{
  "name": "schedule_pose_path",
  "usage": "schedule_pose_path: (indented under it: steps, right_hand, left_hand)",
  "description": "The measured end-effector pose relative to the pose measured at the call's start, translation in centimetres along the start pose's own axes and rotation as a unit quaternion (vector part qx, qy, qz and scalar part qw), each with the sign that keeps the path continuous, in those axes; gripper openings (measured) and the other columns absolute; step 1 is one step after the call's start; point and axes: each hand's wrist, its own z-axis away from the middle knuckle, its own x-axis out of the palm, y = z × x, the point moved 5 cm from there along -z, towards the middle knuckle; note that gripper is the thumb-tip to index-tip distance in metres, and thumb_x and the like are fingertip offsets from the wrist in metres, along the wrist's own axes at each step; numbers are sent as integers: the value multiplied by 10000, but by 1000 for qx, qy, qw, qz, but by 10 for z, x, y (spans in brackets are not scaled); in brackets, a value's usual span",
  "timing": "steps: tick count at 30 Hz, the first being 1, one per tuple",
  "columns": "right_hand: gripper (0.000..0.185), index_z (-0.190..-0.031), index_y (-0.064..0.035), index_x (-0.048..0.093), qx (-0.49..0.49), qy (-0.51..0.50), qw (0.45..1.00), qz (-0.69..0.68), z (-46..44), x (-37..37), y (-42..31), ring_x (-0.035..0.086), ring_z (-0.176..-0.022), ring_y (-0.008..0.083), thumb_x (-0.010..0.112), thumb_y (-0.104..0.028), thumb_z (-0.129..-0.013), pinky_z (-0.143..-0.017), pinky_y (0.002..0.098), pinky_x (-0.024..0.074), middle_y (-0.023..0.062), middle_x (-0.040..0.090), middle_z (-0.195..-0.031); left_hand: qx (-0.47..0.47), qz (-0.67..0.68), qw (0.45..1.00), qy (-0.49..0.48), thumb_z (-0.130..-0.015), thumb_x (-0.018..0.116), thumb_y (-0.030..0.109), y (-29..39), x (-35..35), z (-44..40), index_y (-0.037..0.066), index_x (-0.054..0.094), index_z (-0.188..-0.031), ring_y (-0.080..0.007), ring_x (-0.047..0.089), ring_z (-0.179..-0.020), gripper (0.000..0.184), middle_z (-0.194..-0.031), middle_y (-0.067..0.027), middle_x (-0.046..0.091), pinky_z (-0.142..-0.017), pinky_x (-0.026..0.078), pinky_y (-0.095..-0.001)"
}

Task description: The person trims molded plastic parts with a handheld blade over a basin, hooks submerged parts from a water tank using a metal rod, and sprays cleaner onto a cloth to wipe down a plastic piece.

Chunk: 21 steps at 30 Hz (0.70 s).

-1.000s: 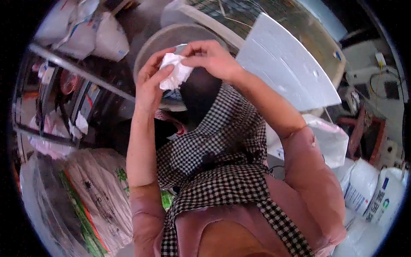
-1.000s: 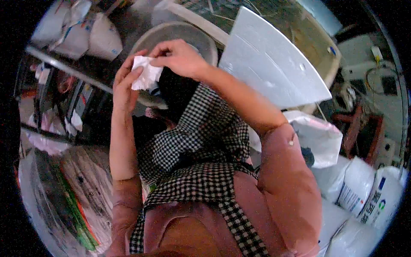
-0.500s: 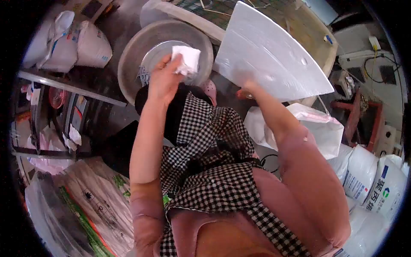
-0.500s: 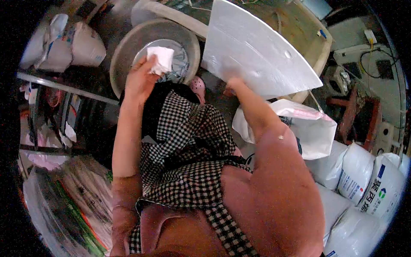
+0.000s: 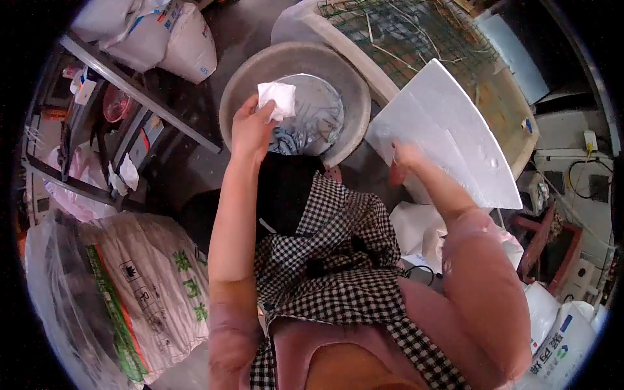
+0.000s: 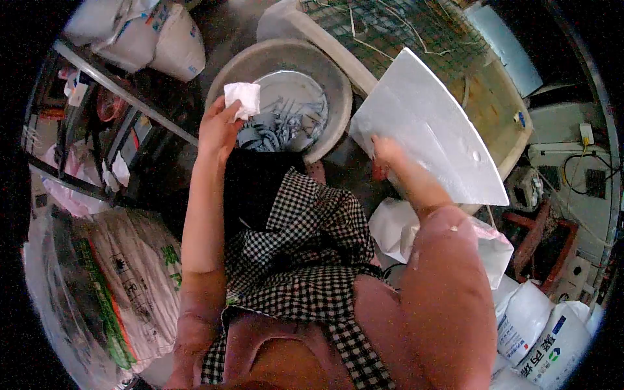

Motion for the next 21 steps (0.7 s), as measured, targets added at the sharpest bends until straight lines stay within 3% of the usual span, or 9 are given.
schedule_pose_path:
  steps: [2,7,9,10,13,14,16,18,21]
  right_hand:
    - [583,-1117,-85,488,-140,85,986,-17,-39,-6,16,547,-929,357,715,-99,-581,-773,441,445,182,563,-1008]
    - [646,-1125,-76,493,-215,216,947,-102,60,-153,-46,509,-1021,310,747,-68,-531,-893,360,405,169,535,-1086]
    - [747,-1220,-96,398,-286,265,844,-368,87,-190,-64,506,-1043,272,749,-61,-561,-912,359,396,140,534,-1103]
    - [747,-1220,-96,398,-290,271,844,-361,86,-193,-72,506,-1043,272,749,-61,-561,-912,359,396,140,534,-1103]
    - [857,-1308,-88,237,-426,311,581,-620,93,-214,-91,518,-1031,229,747,-83,-619,-905,365,404,122,530,-1116]
    - [857,-1308,-88,237,-432,314,580,-615,98,-217,-102,518,-1031,229,747,-83,-619,-905,365,404,122,530,-1116]
    - [844,-1329,-96,214,-441,346,430,-707,111,-222,-108,518,-1028,232,707,-61,-645,-908,362,402,137,523,-1120]
    - [799,-1344,-111,199,-445,372,416,-700,120,-226,-114,517,-1029,229,650,-105,-684,-904,350,406,143,523,-1107]
    - [731,-1339,-173,186,-445,388,417,-691,129,-224,-116,548,-926,288,576,-326,-740,-771,398,482,210,507,-1070]
  left_hand:
    - [-10,-19,999,-34,-818,538,17,-20,-4,-18,-52,461,-1152,-195,572,-899,349,-1028,-109,567,-765,467,-301]
    - [7,-54,997,-49,-816,544,30,-44,25,-20,-55,471,-1133,-164,571,-865,336,-1002,-104,578,-711,465,-276]
    - [55,-46,995,-73,-823,544,42,-42,34,-21,-51,463,-1143,-146,567,-856,343,-995,-103,580,-719,452,-259]
    - [63,-40,994,-75,-823,544,42,-34,41,-16,-51,463,-1143,-146,567,-856,343,-995,-103,580,-719,452,-259]
    - [76,-10,993,-91,-848,519,37,-15,50,-6,-27,488,-1110,-171,554,-945,272,-1044,-95,568,-848,430,-316]
    - [85,-8,992,-92,-848,519,37,-10,49,-4,-27,488,-1110,-171,554,-945,272,-1044,-95,568,-848,430,-316]
    - [58,134,984,-100,-854,507,29,1,49,4,-17,482,-1124,-178,554,-954,275,-1056,-104,563,-858,431,-336]
    - [71,150,979,-115,-857,500,23,11,49,9,-12,478,-1133,-191,554,-969,279,-1072,-104,557,-872,430,-353]
    - [54,134,986,-87,-854,501,16,15,45,15,-3,461,-1159,-218,549,-996,309,-1090,-95,555,-876,440,-356]
